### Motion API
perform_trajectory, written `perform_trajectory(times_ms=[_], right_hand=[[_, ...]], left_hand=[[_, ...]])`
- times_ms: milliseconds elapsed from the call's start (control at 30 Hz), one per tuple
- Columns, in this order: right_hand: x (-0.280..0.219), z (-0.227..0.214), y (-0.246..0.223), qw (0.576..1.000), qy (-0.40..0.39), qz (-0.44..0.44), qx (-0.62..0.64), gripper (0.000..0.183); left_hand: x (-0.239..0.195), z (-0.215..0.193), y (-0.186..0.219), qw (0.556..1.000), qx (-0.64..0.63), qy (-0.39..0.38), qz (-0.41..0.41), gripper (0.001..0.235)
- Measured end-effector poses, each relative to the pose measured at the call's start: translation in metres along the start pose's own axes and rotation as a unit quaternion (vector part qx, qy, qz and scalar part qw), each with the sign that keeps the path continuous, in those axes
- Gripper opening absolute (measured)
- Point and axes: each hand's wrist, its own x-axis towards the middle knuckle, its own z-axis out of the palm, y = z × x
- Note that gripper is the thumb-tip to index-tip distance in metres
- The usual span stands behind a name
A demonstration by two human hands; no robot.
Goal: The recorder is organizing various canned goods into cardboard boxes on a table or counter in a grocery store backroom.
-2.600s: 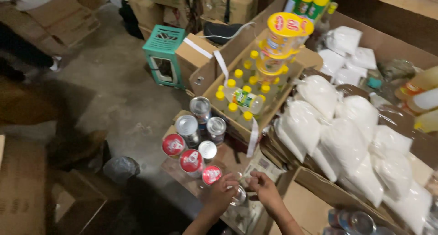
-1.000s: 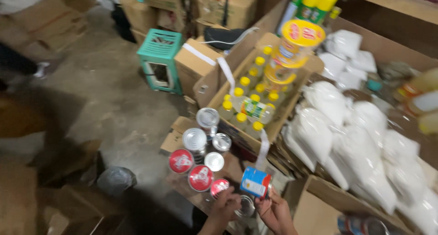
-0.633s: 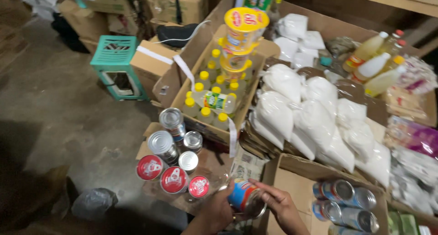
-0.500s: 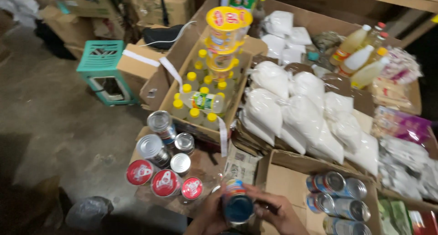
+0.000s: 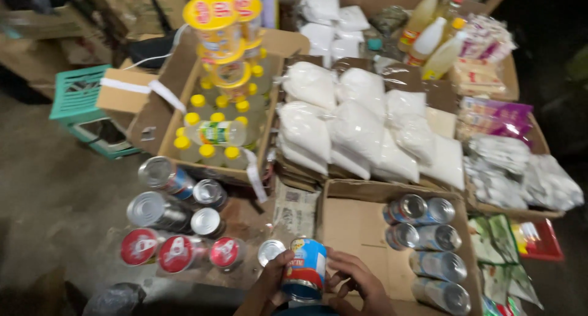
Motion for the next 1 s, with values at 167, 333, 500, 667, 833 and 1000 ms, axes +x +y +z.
perform_trajectory(times_ms=[167, 333, 500, 667, 833, 1000], right_hand=[[-0.030, -0.014, 0.000, 0.992, 0.080, 0.081, -0.045, 0.103], [-0.085, -0.041, 0.045, 0.934, 0.079, 0.346, -0.047, 0.125], [-0.100, -0.068, 0.057, 0.934, 0.199, 0.263, 0.136, 0.098], [-0.128, -0.094, 0.104, 0.853, 0.230, 0.260, 0.389, 0.088], [-0.132, -0.118, 0.115, 0.805, 0.250, 0.394, 0.367, 0.083], [-0.123, -0.133, 0.104, 0.828, 0.178, 0.345, 0.405, 0.066]], left_hand=[[0.041, 0.003, -0.026, 0.995, 0.102, 0.019, -0.003, 0.065], [0.086, 0.010, -0.059, 0.981, 0.187, 0.038, -0.032, 0.056], [0.120, 0.012, -0.098, 0.987, 0.135, 0.081, -0.022, 0.064], [0.133, 0.029, -0.133, 0.982, 0.143, 0.125, -0.013, 0.079], [0.160, -0.014, -0.161, 0.962, 0.203, 0.180, 0.018, 0.083], [0.195, 0.002, -0.148, 0.915, 0.325, 0.236, -0.037, 0.086]])
